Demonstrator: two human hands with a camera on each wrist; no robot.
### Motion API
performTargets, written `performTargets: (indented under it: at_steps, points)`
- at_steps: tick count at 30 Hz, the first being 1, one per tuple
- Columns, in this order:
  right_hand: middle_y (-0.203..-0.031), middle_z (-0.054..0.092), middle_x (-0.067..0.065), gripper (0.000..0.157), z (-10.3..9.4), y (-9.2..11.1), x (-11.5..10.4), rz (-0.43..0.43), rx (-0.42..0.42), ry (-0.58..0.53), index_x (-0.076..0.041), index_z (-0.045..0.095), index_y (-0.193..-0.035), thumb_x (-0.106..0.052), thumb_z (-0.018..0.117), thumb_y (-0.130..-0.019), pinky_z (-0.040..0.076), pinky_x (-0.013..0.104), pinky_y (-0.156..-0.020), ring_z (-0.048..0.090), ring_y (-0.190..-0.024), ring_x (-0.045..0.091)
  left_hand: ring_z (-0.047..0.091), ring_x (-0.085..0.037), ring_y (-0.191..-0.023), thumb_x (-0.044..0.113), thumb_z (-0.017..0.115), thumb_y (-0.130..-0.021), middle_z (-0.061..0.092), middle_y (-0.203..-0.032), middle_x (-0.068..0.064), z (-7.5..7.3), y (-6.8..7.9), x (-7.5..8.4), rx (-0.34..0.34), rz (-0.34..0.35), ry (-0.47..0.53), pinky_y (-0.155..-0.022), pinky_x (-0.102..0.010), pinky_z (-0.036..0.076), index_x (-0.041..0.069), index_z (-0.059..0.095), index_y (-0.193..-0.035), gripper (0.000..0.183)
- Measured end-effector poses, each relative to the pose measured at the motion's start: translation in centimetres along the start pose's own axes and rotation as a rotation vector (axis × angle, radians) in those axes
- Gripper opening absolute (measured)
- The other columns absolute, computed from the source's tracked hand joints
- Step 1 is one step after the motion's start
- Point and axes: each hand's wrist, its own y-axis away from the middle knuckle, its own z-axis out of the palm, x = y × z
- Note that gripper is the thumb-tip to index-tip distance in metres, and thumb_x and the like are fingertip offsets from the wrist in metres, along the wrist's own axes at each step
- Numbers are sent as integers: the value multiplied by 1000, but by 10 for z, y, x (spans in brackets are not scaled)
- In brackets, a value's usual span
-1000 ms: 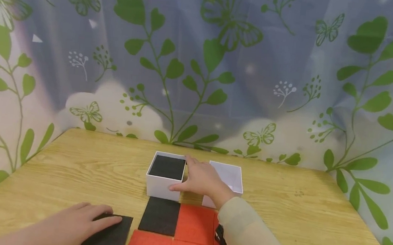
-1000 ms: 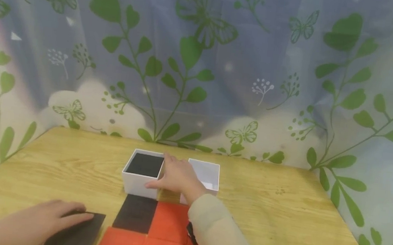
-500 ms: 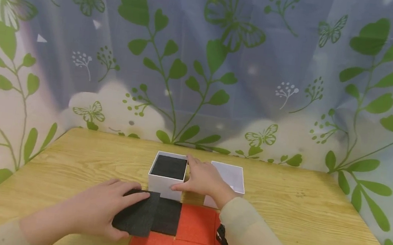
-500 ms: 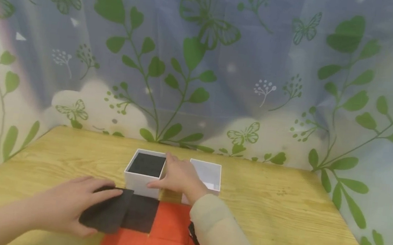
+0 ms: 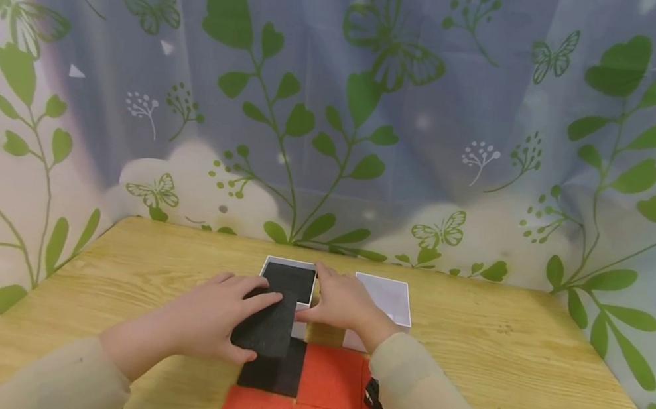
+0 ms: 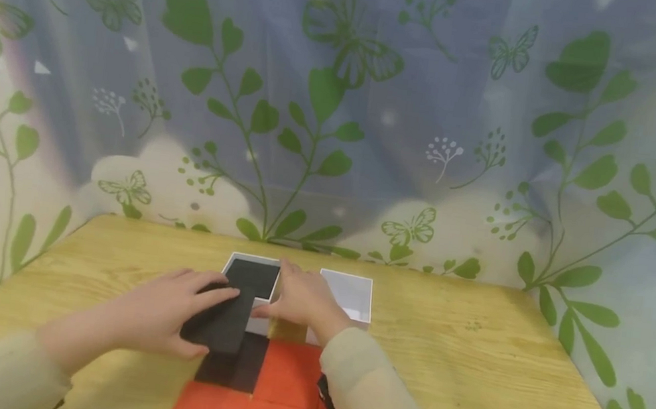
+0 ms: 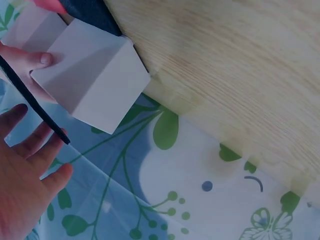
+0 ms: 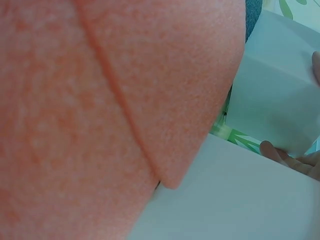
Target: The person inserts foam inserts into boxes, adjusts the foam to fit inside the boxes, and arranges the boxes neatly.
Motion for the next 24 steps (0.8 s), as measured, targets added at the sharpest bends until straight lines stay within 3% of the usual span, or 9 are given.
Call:
performTargets:
  at_steps: [8, 15, 20, 24]
  points:
    - [-144, 38, 12, 105, -2, 2, -2, 6, -6, -17, -5, 22, -148, -64, 65, -72, 32, 47, -104, 44, -124, 33, 49, -33, -116, 53, 68, -77, 46, -131, -16, 5, -19, -6, -19, -29, 3, -98, -51, 36, 12, 49, -136, 74]
    - [-143, 40, 11, 102, -1, 2, -3, -1, 3, -12, -3, 23, -147, -58, 66, -73, 35, 43, -102, 47, -123, 27, 44, -34, -123, 44, 60, -88, 40, -139, -20, 9, -21, -7, -43, -7, -21, -98, -51, 38, 17, 49, -137, 57]
    - [-143, 40, 11, 103, -4, 2, -3, 4, -5, 2, -4, 23, -148, -60, 67, -73, 34, 45, -103, 45, -124, 29, 54, -33, -113, 32, 59, -92, 48, -132, -19, 13, -21, -5, 16, -10, -22, -91, -44, 46, 15, 55, -133, 45]
    - [-143, 40, 11, 107, -3, 3, -3, 3, 3, -6, -4, 23, -147, -64, 68, -70, 35, 46, -102, 46, -122, 33, 62, -30, -102, 23, 62, -90, 55, -125, -20, 17, -19, 0, 102, -8, -24, -80, -38, 53, 9, 60, -126, 39]
